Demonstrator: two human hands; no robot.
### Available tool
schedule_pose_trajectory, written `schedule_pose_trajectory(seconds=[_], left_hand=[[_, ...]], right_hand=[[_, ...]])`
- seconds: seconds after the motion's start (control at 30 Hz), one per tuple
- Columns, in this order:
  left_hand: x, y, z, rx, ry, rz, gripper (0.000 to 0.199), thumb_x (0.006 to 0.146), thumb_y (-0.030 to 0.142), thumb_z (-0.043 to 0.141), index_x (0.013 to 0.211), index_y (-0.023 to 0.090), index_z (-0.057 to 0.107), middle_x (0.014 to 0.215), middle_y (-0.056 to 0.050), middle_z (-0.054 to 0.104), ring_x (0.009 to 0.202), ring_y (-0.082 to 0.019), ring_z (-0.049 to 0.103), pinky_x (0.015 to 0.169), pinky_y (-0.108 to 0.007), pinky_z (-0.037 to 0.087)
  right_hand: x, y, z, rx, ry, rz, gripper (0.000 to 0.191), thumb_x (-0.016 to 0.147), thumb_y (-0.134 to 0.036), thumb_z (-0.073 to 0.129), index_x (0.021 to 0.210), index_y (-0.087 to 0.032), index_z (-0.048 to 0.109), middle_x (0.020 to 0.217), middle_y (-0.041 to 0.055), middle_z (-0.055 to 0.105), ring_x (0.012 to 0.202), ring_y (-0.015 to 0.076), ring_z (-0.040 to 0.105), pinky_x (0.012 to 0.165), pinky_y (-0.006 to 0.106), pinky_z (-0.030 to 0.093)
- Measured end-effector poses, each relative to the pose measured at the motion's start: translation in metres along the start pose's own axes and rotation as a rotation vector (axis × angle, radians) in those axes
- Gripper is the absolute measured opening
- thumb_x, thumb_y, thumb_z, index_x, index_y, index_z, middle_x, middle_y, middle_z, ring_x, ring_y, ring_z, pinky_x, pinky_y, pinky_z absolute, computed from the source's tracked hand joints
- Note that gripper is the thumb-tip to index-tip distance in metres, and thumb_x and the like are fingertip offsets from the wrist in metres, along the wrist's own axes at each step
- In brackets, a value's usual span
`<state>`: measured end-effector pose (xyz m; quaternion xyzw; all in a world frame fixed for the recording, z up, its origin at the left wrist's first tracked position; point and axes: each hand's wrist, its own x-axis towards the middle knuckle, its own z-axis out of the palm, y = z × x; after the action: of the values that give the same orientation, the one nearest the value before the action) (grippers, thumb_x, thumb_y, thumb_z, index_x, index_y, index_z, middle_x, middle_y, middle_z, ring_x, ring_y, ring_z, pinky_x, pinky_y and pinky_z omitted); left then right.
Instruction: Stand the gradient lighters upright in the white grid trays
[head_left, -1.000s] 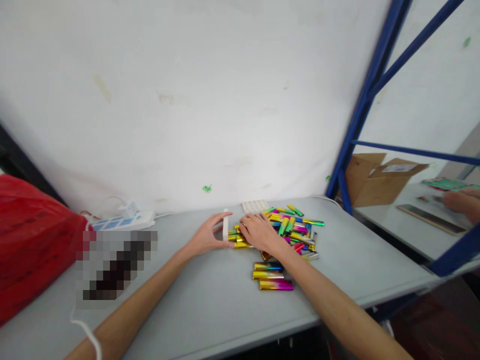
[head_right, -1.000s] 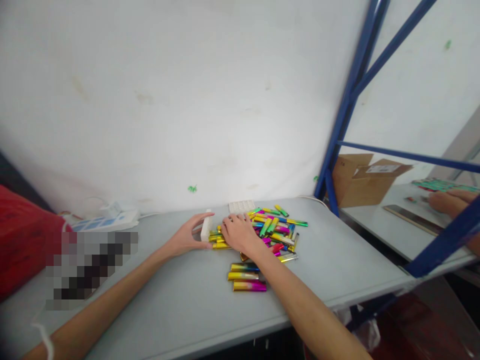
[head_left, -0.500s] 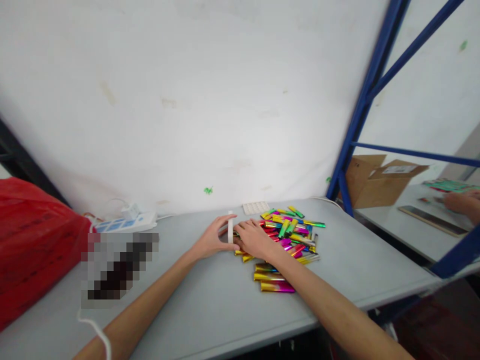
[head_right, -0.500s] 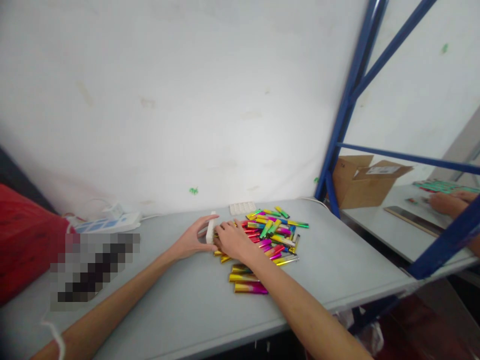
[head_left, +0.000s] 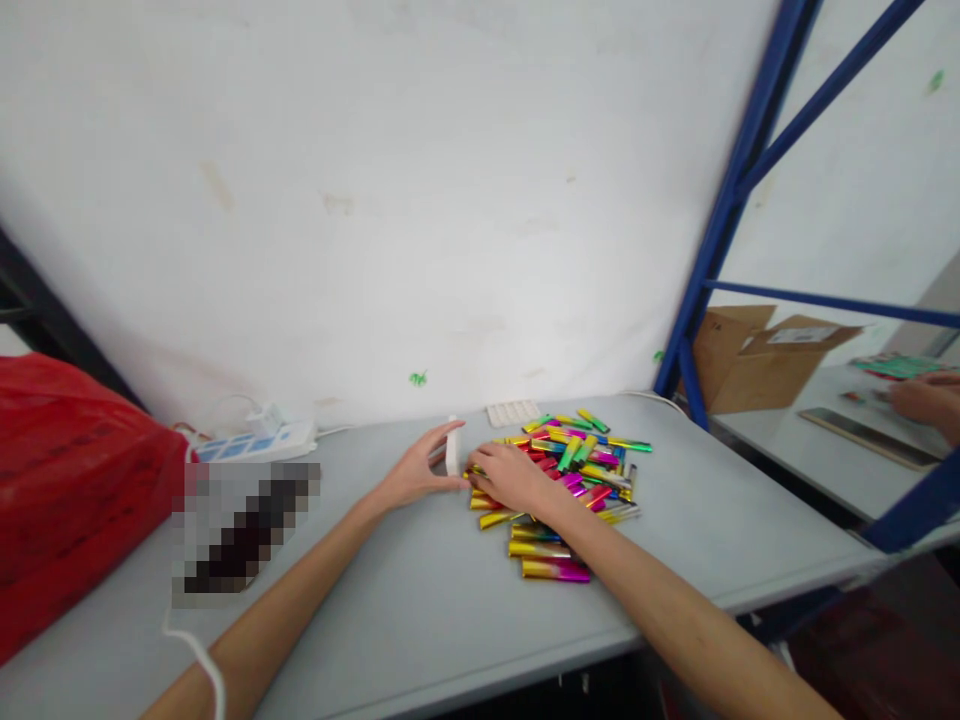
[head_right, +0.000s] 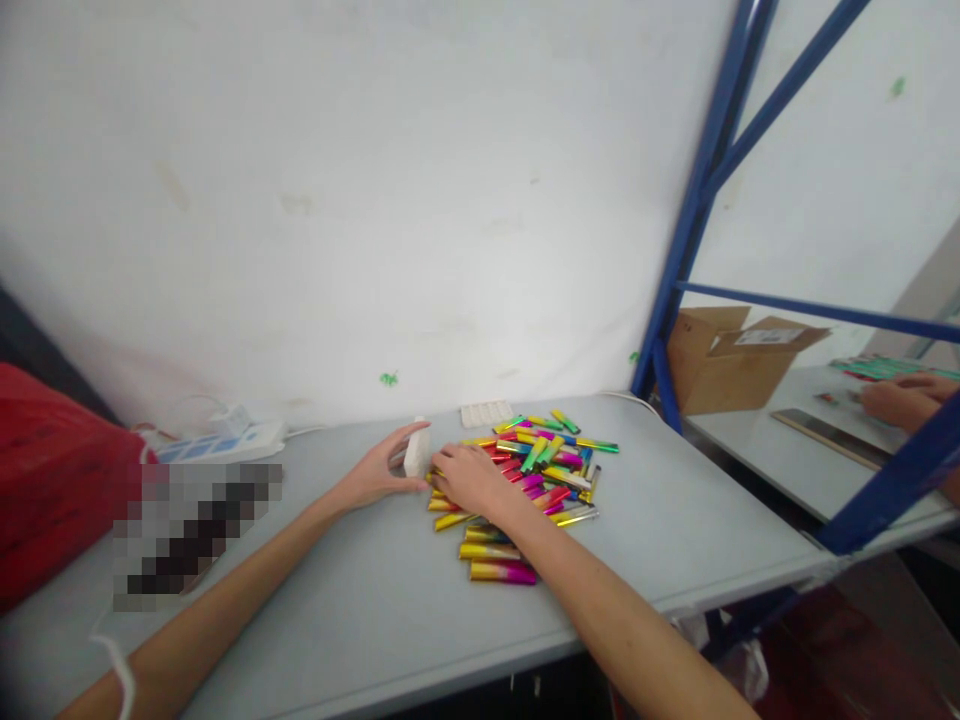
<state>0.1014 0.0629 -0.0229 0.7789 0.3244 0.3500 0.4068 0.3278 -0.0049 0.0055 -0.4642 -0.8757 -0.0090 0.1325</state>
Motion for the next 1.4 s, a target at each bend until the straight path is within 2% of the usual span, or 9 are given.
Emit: schedule_pose_trajectory(seconds=[0.13, 0.27, 0.37, 0.5, 0.63, 0.73, 0.93, 1.17, 1.4], left_hand=[[-0.003, -0.008, -0.03, 0.257, 0.038, -0.031, 0.108, 0.077, 0.067, 0.085, 0.166, 0.026, 0.039, 0.163, -0.013, 0.055, 0.144, -0.037, 0.057, 0.123, -0.055, 0.043], [-0.005, -0.025, -0.052, 0.568, 0.074, -0.004, 0.075, 0.094, 0.075, 0.06, 0.145, 0.021, 0.067, 0.154, -0.015, 0.063, 0.146, -0.039, 0.055, 0.128, -0.055, 0.035], [-0.005, -0.036, -0.055, 0.695, 0.102, 0.006, 0.068, 0.098, 0.074, 0.052, 0.14, 0.023, 0.071, 0.157, -0.014, 0.059, 0.149, -0.039, 0.049, 0.129, -0.056, 0.034], [-0.003, -0.039, -0.041, 0.771, 0.123, 0.035, 0.056, 0.105, 0.06, 0.045, 0.138, 0.023, 0.071, 0.146, -0.013, 0.062, 0.14, -0.034, 0.056, 0.126, -0.051, 0.038], [0.011, -0.028, -0.015, 0.748, 0.14, 0.057, 0.054, 0.1, 0.064, 0.054, 0.127, 0.021, 0.072, 0.137, -0.016, 0.067, 0.133, -0.037, 0.06, 0.121, -0.052, 0.043], [0.032, -0.02, -0.006, 0.742, 0.075, 0.047, 0.053, 0.095, 0.063, 0.059, 0.121, 0.019, 0.074, 0.137, -0.019, 0.069, 0.133, -0.041, 0.061, 0.12, -0.055, 0.043], [0.065, -0.02, -0.025, 0.774, -0.003, 0.078, 0.042, 0.082, 0.048, 0.072, 0.114, 0.021, 0.079, 0.131, -0.014, 0.074, 0.13, -0.038, 0.064, 0.119, -0.046, 0.046], [0.066, -0.03, -0.04, 0.829, 0.017, 0.108, 0.039, 0.092, 0.052, 0.063, 0.111, 0.021, 0.079, 0.121, -0.014, 0.073, 0.116, -0.034, 0.067, 0.11, -0.046, 0.052], [0.064, -0.039, -0.041, 0.856, -0.001, 0.124, 0.028, 0.098, 0.037, 0.057, 0.111, 0.021, 0.077, 0.119, -0.013, 0.073, 0.115, -0.031, 0.067, 0.108, -0.044, 0.053]], right_hand=[[0.0, 0.015, -0.007, 0.026, 0.088, -0.036, 0.022, 0.109, -0.032, 0.059, 0.116, -0.017, 0.073, 0.116, 0.0104, 0.074, 0.112, 0.0232, 0.068, 0.103, 0.035, 0.046], [0.0, 0.046, -0.015, 0.008, 0.19, 0.069, 0.026, 0.111, -0.026, 0.05, 0.118, -0.016, 0.073, 0.119, 0.0127, 0.074, 0.118, 0.0237, 0.065, 0.109, 0.038, 0.045], [-0.001, 0.072, -0.013, -0.029, 0.167, 0.183, 0.025, 0.11, -0.023, 0.052, 0.121, -0.015, 0.073, 0.126, 0.015, 0.072, 0.122, 0.0247, 0.065, 0.112, 0.04, 0.043], [-0.005, 0.092, -0.007, -0.051, 0.149, 0.291, 0.033, 0.112, -0.03, 0.049, 0.134, -0.015, 0.069, 0.14, 0.0165, 0.068, 0.131, 0.0254, 0.061, 0.118, 0.044, 0.039], [-0.007, 0.092, -0.006, -0.04, 0.105, 0.33, 0.036, 0.113, -0.034, 0.045, 0.133, -0.016, 0.069, 0.141, 0.0169, 0.067, 0.132, 0.0257, 0.06, 0.118, 0.045, 0.039], [-0.007, 0.087, -0.01, -0.025, 0.072, 0.313, 0.036, 0.113, -0.034, 0.044, 0.131, -0.016, 0.069, 0.137, 0.0168, 0.068, 0.129, 0.0253, 0.062, 0.115, 0.043, 0.041], [-0.008, 0.083, -0.017, -0.031, 0.105, 0.33, 0.036, 0.113, -0.031, 0.042, 0.129, -0.014, 0.07, 0.131, 0.0156, 0.07, 0.123, 0.0255, 0.066, 0.108, 0.038, 0.047], [-0.009, 0.08, -0.024, -0.022, 0.111, 0.352, 0.035, 0.113, -0.03, 0.042, 0.127, -0.015, 0.071, 0.128, 0.0152, 0.072, 0.119, 0.0255, 0.069, 0.105, 0.035, 0.048], [-0.01, 0.076, -0.028, 0.014, 0.126, 0.33, 0.034, 0.112, -0.028, 0.043, 0.123, -0.014, 0.072, 0.126, 0.0153, 0.073, 0.118, 0.0261, 0.069, 0.102, 0.034, 0.048]])
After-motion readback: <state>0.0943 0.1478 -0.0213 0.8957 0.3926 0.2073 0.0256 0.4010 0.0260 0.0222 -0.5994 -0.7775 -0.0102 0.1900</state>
